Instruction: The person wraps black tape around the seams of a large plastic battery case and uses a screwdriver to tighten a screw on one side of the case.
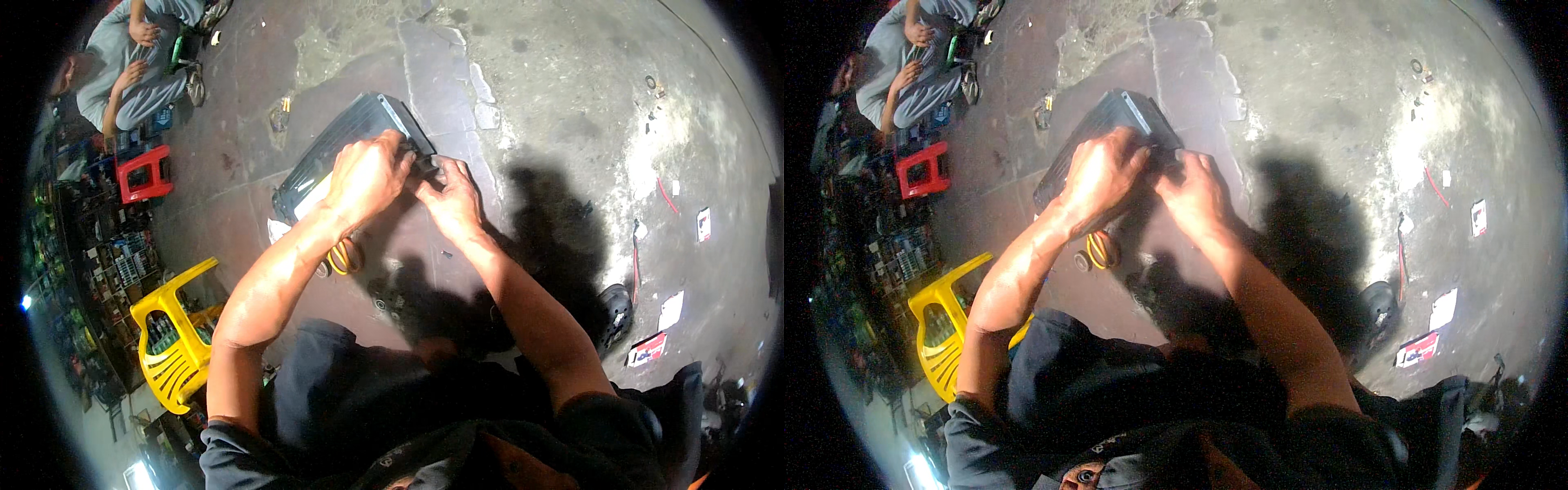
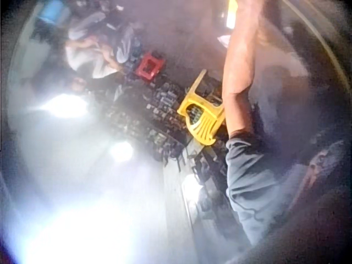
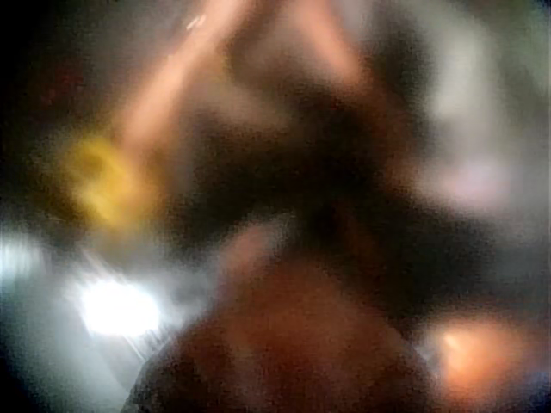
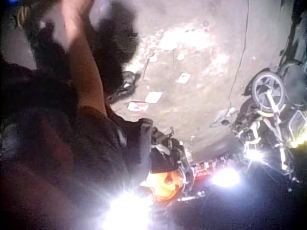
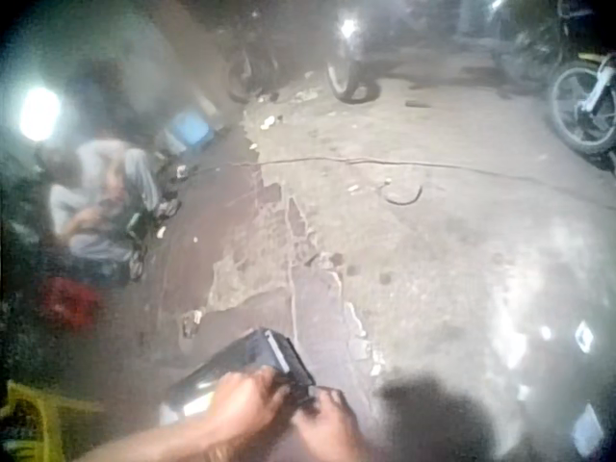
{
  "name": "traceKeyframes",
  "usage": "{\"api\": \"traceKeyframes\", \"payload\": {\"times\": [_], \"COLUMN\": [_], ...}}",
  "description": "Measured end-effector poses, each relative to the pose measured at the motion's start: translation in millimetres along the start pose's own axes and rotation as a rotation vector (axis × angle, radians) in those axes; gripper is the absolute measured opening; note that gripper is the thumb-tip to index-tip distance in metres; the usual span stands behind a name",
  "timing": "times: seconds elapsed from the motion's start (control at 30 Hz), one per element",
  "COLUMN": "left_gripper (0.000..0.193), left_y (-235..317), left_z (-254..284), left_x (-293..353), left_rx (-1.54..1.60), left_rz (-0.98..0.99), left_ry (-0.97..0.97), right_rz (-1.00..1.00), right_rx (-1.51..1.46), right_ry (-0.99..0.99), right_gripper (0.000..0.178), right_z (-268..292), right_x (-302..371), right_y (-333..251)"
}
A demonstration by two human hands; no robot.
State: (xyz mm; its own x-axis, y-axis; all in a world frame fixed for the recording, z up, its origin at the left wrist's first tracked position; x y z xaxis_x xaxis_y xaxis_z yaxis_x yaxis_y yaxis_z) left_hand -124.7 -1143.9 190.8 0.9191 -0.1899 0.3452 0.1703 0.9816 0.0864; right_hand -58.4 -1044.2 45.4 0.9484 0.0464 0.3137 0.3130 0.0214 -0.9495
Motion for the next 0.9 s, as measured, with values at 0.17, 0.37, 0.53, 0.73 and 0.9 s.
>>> {"api": "traceKeyframes", "payload": {"times": [0.17, 0.37, 0.53, 0.73, 0.9], "left_gripper": [0.018, 0.011, 0.009, 0.012, 0.024], "left_y": [0.8, 7.4, 13.1, 7.9, -24.7], "left_z": [1.7, 8.0, 8.5, 14.6, 35.9], "left_x": [3.0, -2.0, -9.0, 11.4, 48.0], "left_rx": [-0.014, -0.139, -0.157, -0.061, 0.372], "left_rz": [-0.205, -0.310, 0.002, -0.224, 0.124], "left_ry": [0.095, 0.004, -0.247, 0.096, 0.320], "right_rz": [-0.043, -0.050, -0.071, -0.008, 0.021], "right_rx": [0.017, 0.035, 0.018, 0.057, -0.093], "right_ry": [-0.037, -0.046, -0.042, -0.046, -0.016], "right_gripper": [0.055, 0.059, 0.056, 0.052, 0.052], "right_z": [4.0, 7.7, 8.9, 3.6, 6.5], "right_x": [-0.9, -3.2, -1.1, -5.0, -2.3], "right_y": [-5.2, -4.5, -10.6, 1.6, -8.1]}}
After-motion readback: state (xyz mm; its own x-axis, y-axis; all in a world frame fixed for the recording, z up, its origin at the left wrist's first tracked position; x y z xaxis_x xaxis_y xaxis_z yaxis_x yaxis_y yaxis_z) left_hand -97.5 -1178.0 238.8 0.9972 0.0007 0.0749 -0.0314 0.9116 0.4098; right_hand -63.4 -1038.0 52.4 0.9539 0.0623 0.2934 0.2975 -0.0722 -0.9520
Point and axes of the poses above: each hand's wrist, its own x-axis away from the middle knuckle, its own z-axis out of the back of the hand, y = z × x, the point moved 2 cm from there along -x, towards the middle knuckle, and after that the axes turned 6 degrees about -x, right-handed, at the moved point
